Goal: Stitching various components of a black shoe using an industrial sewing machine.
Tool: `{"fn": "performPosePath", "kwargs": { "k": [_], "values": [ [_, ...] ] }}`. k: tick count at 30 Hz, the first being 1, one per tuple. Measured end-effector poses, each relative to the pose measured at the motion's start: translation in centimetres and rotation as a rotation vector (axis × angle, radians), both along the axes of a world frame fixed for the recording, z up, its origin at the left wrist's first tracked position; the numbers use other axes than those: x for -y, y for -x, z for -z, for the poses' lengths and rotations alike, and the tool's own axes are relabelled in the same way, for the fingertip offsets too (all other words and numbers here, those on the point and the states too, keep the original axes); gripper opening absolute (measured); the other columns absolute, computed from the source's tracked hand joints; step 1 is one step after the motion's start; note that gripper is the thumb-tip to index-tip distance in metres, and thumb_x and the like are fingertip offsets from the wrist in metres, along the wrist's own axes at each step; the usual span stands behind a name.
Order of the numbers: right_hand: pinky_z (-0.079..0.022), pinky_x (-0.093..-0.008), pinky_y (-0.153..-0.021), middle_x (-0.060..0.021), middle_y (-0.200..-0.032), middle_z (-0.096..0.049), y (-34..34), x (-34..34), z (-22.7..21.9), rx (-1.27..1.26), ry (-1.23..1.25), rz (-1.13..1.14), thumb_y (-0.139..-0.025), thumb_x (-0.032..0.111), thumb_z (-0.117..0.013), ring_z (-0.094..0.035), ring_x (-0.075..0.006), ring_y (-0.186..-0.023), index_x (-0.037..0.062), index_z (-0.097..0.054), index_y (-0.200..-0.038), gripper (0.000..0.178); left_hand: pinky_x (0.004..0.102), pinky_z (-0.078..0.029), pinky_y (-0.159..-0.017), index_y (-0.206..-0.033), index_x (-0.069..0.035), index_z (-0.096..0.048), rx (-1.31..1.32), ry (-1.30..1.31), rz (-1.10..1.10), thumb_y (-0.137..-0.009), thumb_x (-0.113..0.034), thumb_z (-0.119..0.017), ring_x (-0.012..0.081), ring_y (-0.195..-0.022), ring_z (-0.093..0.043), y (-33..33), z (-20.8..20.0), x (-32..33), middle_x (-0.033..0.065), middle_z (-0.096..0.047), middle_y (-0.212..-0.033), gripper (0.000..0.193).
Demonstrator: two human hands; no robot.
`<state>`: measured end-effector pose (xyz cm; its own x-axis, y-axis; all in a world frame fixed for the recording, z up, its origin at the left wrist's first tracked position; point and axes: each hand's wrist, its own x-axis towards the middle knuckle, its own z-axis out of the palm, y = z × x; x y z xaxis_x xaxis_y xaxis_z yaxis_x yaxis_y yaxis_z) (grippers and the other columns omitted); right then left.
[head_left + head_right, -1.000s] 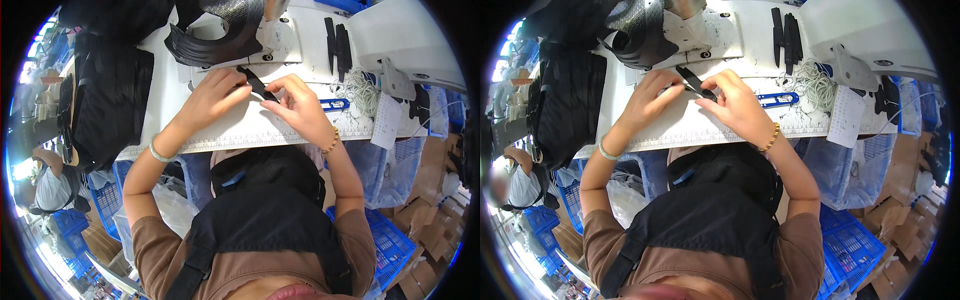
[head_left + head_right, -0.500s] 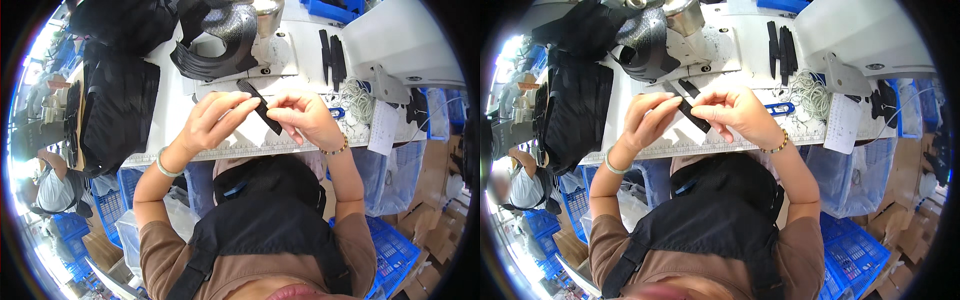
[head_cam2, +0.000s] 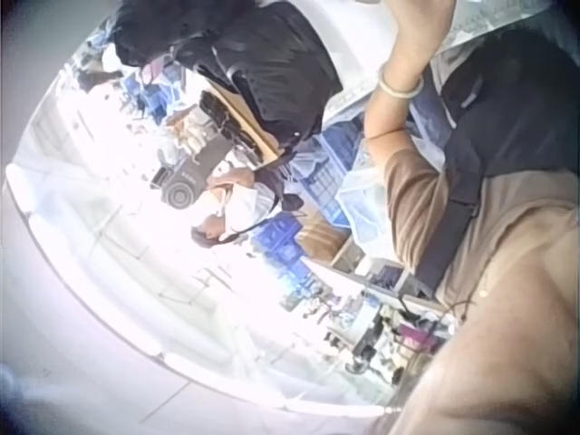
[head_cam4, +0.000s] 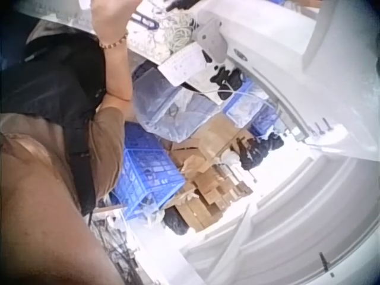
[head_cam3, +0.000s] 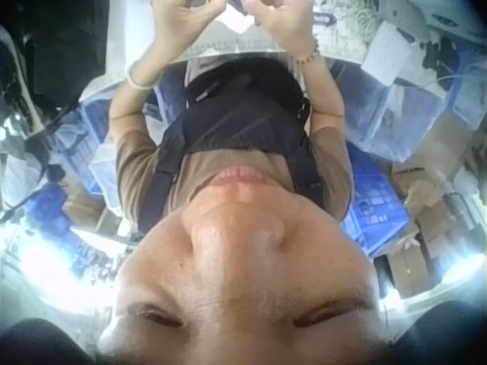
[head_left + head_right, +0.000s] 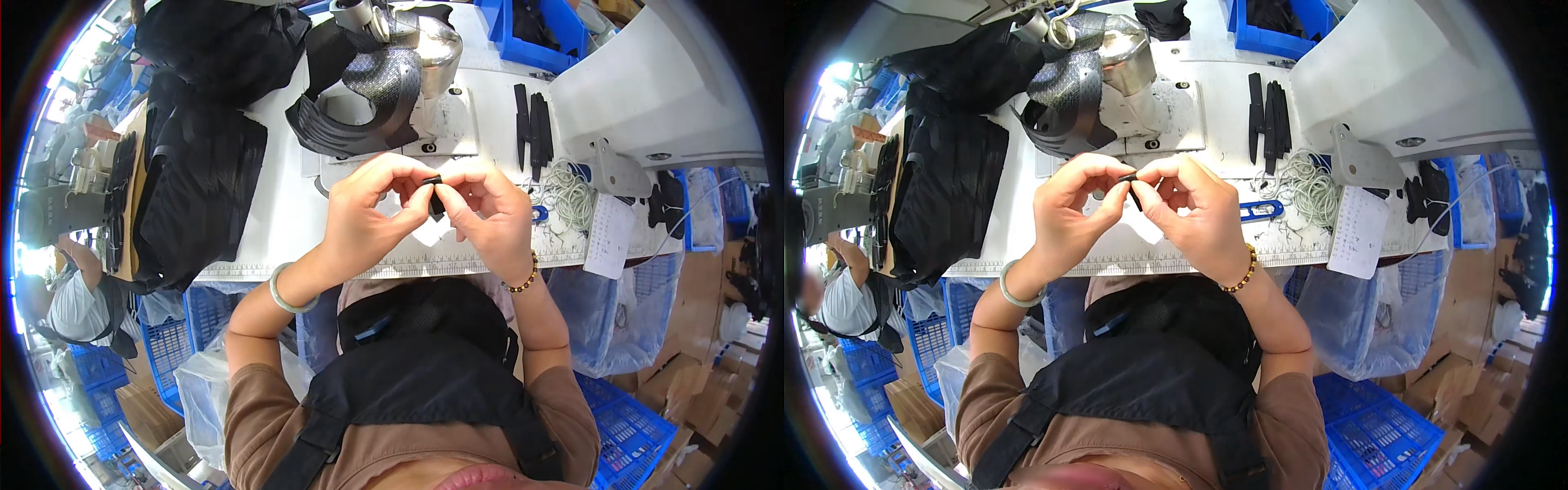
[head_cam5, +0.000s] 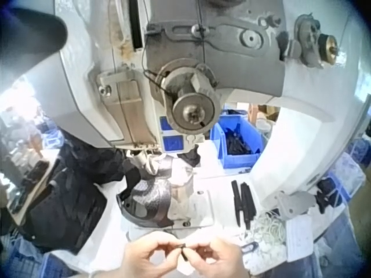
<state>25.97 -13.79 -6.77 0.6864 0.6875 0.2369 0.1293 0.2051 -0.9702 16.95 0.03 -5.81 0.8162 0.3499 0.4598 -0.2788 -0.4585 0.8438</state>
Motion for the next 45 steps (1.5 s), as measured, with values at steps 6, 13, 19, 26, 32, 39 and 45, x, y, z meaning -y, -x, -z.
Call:
{"fn": "performPosePath", "kwargs": {
  "k": [6,13,19,26,32,39,45],
  "values": [
    [-0.043,-0.0164,-0.047,-0.0034,-0.075,-0.060,0.0,-0.3,0.0,-0.150,-0.063,-0.073,-0.084,0.001,-0.062,-0.054,-0.0024,-0.058,-0.0007,-0.054,-0.095,0.014,0.0210,-0.048,-0.060,-0.088,0.000,-0.063,-0.001,0.062,-0.039,-0.075,0.004,-0.064,0.0080,-0.066,-0.058,0.0,0.1,0.3,0.0050,-0.061,-0.076,0.014],
    [-0.044,-0.0165,-0.055,-0.0053,-0.087,-0.060,-0.6,-1.0,0.4,0.053,-0.008,-0.038,-0.084,0.002,-0.062,-0.056,-0.0033,-0.071,-0.0008,-0.053,-0.099,0.018,0.0209,-0.050,-0.062,-0.089,0.002,-0.062,-0.006,0.200,-0.019,-0.079,0.004,-0.062,0.0083,-0.069,-0.060,0.4,0.3,0.1,0.0042,-0.061,-0.081,0.010],
    [-0.046,-0.0174,-0.058,-0.0062,-0.091,-0.058,0.5,-0.9,-0.6,-0.132,-0.007,-0.162,-0.087,0.002,-0.056,-0.058,-0.0066,-0.076,0.0000,-0.047,-0.113,0.028,0.0210,-0.051,-0.061,-0.092,0.006,-0.057,-0.110,0.723,0.029,-0.084,0.000,-0.059,0.0100,-0.071,-0.061,0.8,-0.5,0.1,0.0064,-0.060,-0.085,0.010],
    [-0.049,-0.0218,-0.065,-0.0061,-0.091,-0.057,-1.4,-0.5,-2.6,0.128,0.068,-0.290,-0.086,0.005,-0.059,-0.058,-0.0093,-0.075,0.0041,-0.051,-0.116,0.031,0.0214,-0.051,-0.057,-0.091,0.005,-0.057,-0.317,0.626,0.214,-0.087,-0.003,-0.058,0.0092,-0.066,-0.060,1.5,-2.2,-1.2,0.0058,-0.060,-0.077,0.009],
    [-0.046,-0.0201,-0.058,-0.0041,-0.086,-0.055,-3.2,-0.2,-3.6,0.656,0.164,-0.202,-0.074,0.007,-0.073,-0.055,-0.0078,-0.066,0.0048,-0.061,-0.107,0.035,0.0202,-0.049,-0.053,-0.087,0.005,-0.059,-0.337,0.588,0.200,-0.087,-0.005,-0.059,0.0089,-0.062,-0.060,1.5,-2.9,-2.0,0.0063,-0.061,-0.073,0.010],
    [-0.047,-0.0205,-0.058,-0.0040,-0.088,-0.057,-3.2,-0.8,-4.2,0.726,0.073,-0.161,-0.073,0.007,-0.074,-0.056,-0.0082,-0.066,0.0054,-0.064,-0.099,0.028,0.0204,-0.049,-0.052,-0.090,0.004,-0.058,-0.329,0.550,0.217,-0.087,-0.006,-0.059,0.0087,-0.062,-0.059,1.3,-4.3,-2.3,0.0058,-0.061,-0.074,0.010],
    [-0.046,-0.0189,-0.048,-0.0067,-0.094,-0.053,-1.6,-1.9,-4.5,0.385,-0.063,0.049,-0.081,0.018,-0.069,-0.058,-0.0095,-0.061,0.0017,-0.052,-0.101,0.031,0.0197,-0.045,-0.047,-0.087,0.005,-0.059,-0.146,0.463,0.014,-0.083,-0.002,-0.060,0.0085,-0.055,-0.057,2.8,-8.2,-3.6,0.0063,-0.060,-0.068,0.008]
  ]
}}
